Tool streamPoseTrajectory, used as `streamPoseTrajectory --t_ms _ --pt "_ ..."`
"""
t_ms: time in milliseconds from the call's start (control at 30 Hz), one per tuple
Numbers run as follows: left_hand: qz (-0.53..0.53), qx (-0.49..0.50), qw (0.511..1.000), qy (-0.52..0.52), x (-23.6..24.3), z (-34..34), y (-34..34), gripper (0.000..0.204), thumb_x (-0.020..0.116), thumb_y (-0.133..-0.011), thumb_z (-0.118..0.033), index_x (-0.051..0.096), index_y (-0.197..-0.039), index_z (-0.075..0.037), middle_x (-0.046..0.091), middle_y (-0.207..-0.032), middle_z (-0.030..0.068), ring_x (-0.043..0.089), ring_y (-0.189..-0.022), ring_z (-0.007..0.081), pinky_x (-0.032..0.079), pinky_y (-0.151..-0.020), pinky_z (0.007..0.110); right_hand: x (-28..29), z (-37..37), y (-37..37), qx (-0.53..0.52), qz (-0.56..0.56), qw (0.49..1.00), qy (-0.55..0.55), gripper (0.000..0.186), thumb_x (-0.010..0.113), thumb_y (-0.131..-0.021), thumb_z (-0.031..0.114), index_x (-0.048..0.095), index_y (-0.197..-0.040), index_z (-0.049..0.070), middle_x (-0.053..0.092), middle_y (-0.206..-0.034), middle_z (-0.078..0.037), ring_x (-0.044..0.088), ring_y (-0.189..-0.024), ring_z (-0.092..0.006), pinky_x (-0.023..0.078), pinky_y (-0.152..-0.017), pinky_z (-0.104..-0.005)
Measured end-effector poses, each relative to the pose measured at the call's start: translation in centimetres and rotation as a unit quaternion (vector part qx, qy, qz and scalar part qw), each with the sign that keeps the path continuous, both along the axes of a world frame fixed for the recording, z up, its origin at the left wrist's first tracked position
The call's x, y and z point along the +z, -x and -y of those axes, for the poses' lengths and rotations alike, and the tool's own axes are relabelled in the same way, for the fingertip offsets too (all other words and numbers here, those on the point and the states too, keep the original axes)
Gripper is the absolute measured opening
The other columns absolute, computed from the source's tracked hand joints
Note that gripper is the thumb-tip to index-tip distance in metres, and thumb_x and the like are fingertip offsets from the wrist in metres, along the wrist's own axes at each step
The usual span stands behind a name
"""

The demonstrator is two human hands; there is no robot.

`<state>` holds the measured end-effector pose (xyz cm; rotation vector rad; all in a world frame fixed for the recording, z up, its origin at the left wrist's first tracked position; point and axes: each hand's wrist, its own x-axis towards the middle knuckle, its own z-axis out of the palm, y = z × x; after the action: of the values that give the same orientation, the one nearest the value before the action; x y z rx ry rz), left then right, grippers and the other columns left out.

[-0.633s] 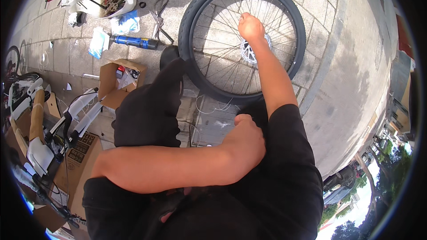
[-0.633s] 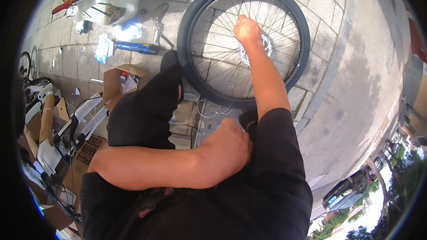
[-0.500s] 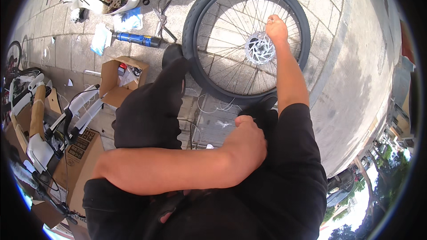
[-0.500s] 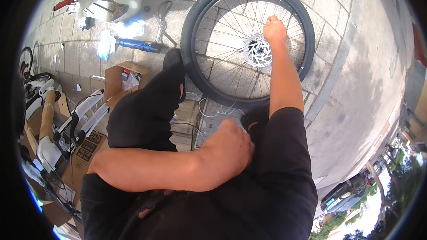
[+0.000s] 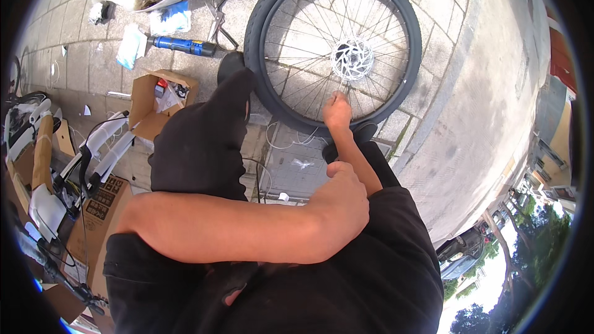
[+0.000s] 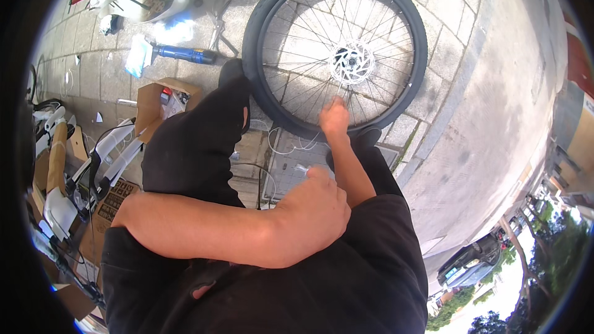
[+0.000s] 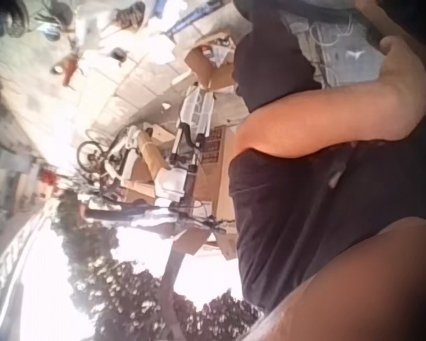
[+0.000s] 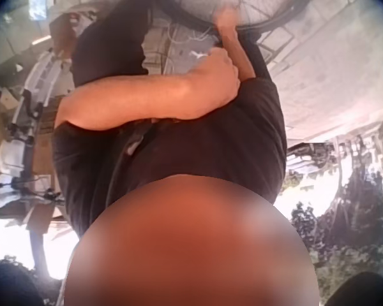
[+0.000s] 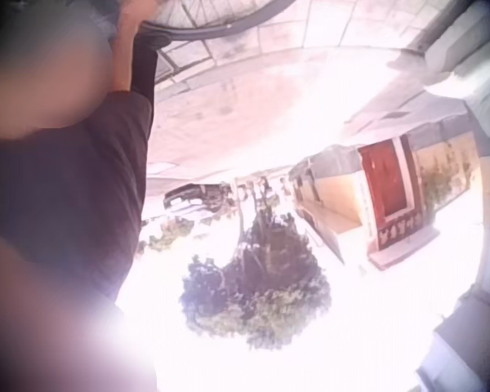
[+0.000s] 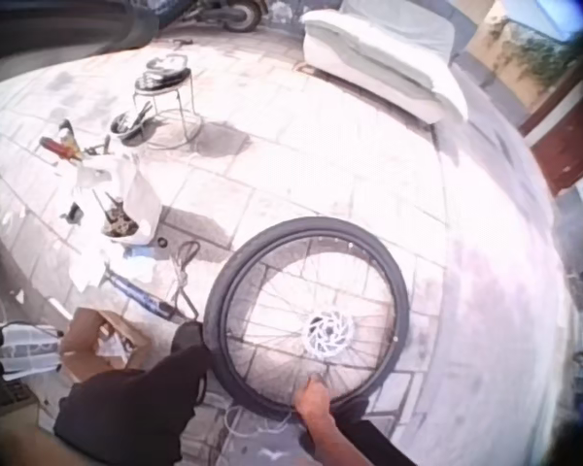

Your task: The person sits on the ground and works on a bicycle wheel, repeatedly threading and adjusting a white cable or wire through the hub area. They handle the wheel and cable by hand, occasionally reaching into a nearby box for small parts.

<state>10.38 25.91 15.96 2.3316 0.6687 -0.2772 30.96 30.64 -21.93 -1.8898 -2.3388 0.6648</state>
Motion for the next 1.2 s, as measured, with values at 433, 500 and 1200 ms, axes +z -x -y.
streamPoseTrajectory --t_ms 433,500,1200 --pt "-0.021 0.027 0.999 0.038 -1.5 0.6 -0.5 0.038 0.066 -0.093 -0.02 0.07 -0.126 -0.002 0.072 -0.115 0.015 0.069 -0.105 0.0313 0.05 -0.096 0.049 5.5 -18.4 15.3 0.296 0.129 0.946 -0.024 0.04 0.056 -0.101 0.036 0.065 -0.106 -0.002 0.075 -0.096 -0.027 0.074 -0.089 -0.0439 0.059 -0.086 -0.0535" --pt "-0.028 0.031 0.999 0.032 -1.8 0.5 -0.9 0.038 0.066 -0.093 -0.019 0.071 -0.126 -0.003 0.071 -0.115 0.0144 0.069 -0.105 0.031 0.05 -0.096 0.048 6.1 -22.4 14.8 0.238 0.143 0.961 0.012 0.041 0.055 -0.099 0.035 0.064 -0.112 -0.003 0.074 -0.106 -0.028 0.073 -0.099 -0.0453 0.055 -0.094 -0.0536" --pt "0.005 -0.001 1.0 -0.004 -0.2 0.8 -1.0 0.039 0.067 -0.093 -0.022 0.069 -0.127 -0.002 0.071 -0.111 0.013 0.069 -0.103 0.0296 0.05 -0.095 0.047 -2.2 -5.8 -2.6 -0.572 -0.286 0.739 0.213 0.04 0.049 -0.104 0.037 0.064 -0.084 0.007 0.053 -0.064 -0.002 0.047 -0.051 -0.017 0.037 -0.049 -0.0353"
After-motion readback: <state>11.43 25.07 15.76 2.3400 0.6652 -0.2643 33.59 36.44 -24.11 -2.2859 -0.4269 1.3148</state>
